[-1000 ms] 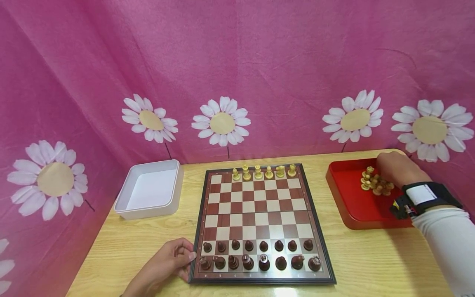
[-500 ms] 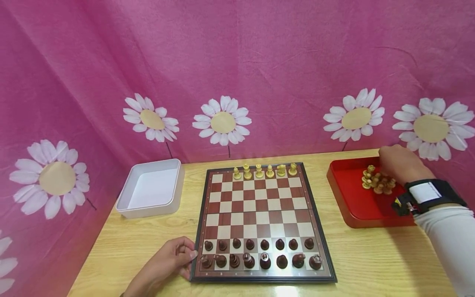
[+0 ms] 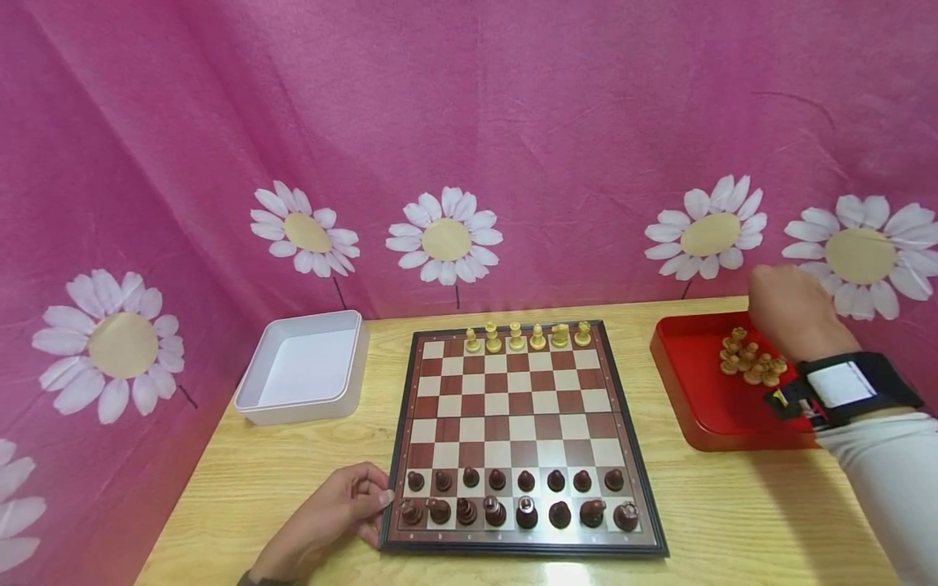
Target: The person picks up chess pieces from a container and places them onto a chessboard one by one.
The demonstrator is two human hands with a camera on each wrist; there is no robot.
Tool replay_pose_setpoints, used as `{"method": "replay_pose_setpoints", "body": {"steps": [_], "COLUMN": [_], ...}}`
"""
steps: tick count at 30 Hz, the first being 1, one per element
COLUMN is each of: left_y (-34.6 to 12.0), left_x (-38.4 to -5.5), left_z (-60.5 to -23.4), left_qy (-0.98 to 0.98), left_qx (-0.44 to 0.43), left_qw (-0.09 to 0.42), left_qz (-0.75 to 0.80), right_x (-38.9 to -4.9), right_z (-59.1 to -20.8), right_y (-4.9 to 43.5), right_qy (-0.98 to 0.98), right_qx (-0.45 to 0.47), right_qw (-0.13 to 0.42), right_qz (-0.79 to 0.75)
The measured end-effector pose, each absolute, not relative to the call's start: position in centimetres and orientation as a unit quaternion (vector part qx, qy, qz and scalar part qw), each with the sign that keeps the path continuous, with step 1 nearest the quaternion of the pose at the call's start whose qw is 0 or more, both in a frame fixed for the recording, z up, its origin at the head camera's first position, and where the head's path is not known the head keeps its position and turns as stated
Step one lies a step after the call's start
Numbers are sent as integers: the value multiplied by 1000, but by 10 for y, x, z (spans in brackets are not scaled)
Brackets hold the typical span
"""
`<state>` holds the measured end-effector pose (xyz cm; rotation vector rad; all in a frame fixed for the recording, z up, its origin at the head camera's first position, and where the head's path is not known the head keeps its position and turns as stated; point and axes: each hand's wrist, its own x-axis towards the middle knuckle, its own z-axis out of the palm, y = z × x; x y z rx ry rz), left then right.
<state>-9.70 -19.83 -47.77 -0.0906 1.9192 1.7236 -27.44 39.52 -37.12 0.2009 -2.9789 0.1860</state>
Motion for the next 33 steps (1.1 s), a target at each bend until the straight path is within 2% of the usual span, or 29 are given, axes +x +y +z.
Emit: {"method": "replay_pose_setpoints", "body": {"steps": [4,17,23,33], "left_y": [-198,-198,-198,-199], "left_x": [-98,-97,-97,-98], "left_z": [-478,-480,-481,-483], "left_qy": [718,718,719,722], "left_qx": [-33,-40,-45,-42], "left_qw": [275,277,276,273], "left_qz": [639,637,636,634], "right_x": [-275,-292,-300,-305], "right_z": [-364,-350,-347,-339], "right_y": [381,324,292,232], "right_qy": [-989,-975,-961,-951], "right_qx": [77,143,191,226], "right_qw": [110,133,180,179], "right_qz": [62,102,92,109]}}
